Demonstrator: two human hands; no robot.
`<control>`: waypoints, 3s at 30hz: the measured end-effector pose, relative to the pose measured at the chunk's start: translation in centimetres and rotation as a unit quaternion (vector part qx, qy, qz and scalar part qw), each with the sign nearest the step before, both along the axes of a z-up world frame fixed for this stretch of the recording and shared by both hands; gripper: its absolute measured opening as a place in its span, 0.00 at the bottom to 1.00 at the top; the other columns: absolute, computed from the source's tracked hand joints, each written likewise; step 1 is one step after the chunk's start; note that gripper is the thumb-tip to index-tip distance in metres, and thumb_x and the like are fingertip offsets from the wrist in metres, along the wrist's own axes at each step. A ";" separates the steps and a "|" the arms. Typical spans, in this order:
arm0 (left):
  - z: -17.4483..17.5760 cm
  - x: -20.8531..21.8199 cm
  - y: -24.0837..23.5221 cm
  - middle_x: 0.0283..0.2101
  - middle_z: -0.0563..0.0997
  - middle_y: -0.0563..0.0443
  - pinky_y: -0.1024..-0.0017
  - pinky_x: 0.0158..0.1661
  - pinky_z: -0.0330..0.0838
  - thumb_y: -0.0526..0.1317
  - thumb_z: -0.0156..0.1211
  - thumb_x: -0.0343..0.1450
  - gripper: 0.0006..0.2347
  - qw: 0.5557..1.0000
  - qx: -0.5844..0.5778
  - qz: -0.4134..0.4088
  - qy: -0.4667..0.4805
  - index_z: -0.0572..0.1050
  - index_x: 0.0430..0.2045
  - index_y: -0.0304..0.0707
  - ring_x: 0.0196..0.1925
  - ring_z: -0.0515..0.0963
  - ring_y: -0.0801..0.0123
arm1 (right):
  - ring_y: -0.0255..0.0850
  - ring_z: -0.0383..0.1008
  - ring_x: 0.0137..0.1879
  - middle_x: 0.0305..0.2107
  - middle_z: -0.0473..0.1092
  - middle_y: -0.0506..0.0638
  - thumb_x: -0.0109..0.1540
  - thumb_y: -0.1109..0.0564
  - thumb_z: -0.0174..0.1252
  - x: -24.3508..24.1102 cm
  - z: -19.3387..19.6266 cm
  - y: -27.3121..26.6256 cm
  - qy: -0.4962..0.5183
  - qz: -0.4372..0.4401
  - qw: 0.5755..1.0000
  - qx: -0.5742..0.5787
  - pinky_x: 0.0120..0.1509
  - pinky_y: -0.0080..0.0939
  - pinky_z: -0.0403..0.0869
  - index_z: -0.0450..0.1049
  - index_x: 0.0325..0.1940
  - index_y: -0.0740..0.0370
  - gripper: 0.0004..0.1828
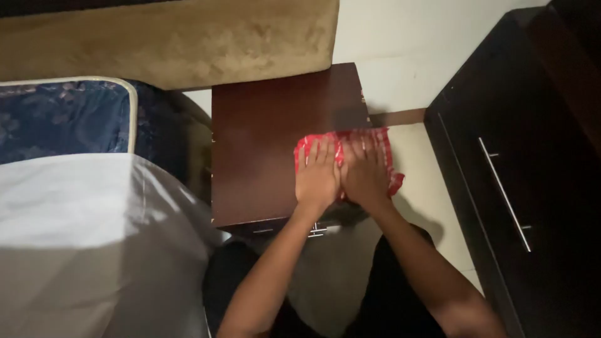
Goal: Wiping a wooden nightstand with a checkered cloth.
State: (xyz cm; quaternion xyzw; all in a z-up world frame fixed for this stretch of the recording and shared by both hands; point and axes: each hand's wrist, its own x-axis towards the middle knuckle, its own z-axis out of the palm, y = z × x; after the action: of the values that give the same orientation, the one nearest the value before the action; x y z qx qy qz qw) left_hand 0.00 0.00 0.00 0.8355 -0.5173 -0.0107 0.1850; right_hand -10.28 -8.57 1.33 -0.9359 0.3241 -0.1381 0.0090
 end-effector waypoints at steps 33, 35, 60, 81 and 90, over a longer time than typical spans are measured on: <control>-0.4 6.7 -2.1 0.75 0.58 0.48 0.53 0.73 0.39 0.50 0.36 0.76 0.26 1.000 -0.004 0.031 0.001 0.60 0.70 0.38 0.77 0.54 0.57 | 0.65 0.62 0.70 0.62 0.66 0.68 0.56 0.53 0.57 6.6 -0.5 -2.9 -0.129 0.097 0.984 -0.077 0.80 0.62 0.57 0.72 0.66 0.67 0.33; 0.1 6.2 0.2 0.75 0.58 0.48 0.52 0.73 0.39 0.49 0.36 0.76 0.26 0.999 -0.006 0.038 -0.010 0.60 0.70 0.37 0.77 0.53 0.57 | 0.65 0.62 0.71 0.64 0.66 0.67 0.58 0.53 0.57 6.2 -0.2 -0.6 -0.134 0.103 0.982 -0.083 0.79 0.61 0.57 0.72 0.65 0.67 0.32; -0.9 14.2 2.4 0.74 0.61 0.47 0.52 0.74 0.40 0.46 0.37 0.77 0.24 0.992 -0.014 0.123 -0.003 0.62 0.69 0.37 0.77 0.56 0.56 | 0.60 0.59 0.74 0.67 0.66 0.57 0.65 0.48 0.54 16.1 -2.4 0.2 -0.128 0.135 0.981 -0.056 0.80 0.59 0.52 0.73 0.67 0.61 0.28; -0.2 14.4 3.4 0.76 0.57 0.50 0.53 0.73 0.38 0.47 0.34 0.77 0.25 0.994 0.019 0.111 -0.004 0.59 0.70 0.41 0.78 0.52 0.59 | 0.55 0.59 0.76 0.68 0.65 0.57 0.64 0.49 0.55 15.5 -3.0 1.2 -0.168 0.125 0.969 -0.129 0.83 0.61 0.53 0.74 0.68 0.59 0.28; -0.7 7.8 11.9 0.75 0.58 0.47 0.52 0.73 0.39 0.47 0.37 0.77 0.25 0.993 -0.015 0.114 -0.011 0.60 0.69 0.36 0.77 0.54 0.58 | 0.60 0.56 0.75 0.73 0.58 0.58 0.64 0.47 0.49 10.1 -2.5 9.1 -0.066 0.116 0.991 0.031 0.78 0.62 0.52 0.65 0.73 0.62 0.34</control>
State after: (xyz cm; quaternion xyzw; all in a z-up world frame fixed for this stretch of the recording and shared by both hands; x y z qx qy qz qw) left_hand 7.77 11.87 -0.66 0.8860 -0.4211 0.0275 0.1919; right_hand -0.19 0.52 -1.17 -0.9553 0.2165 -0.1871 0.0748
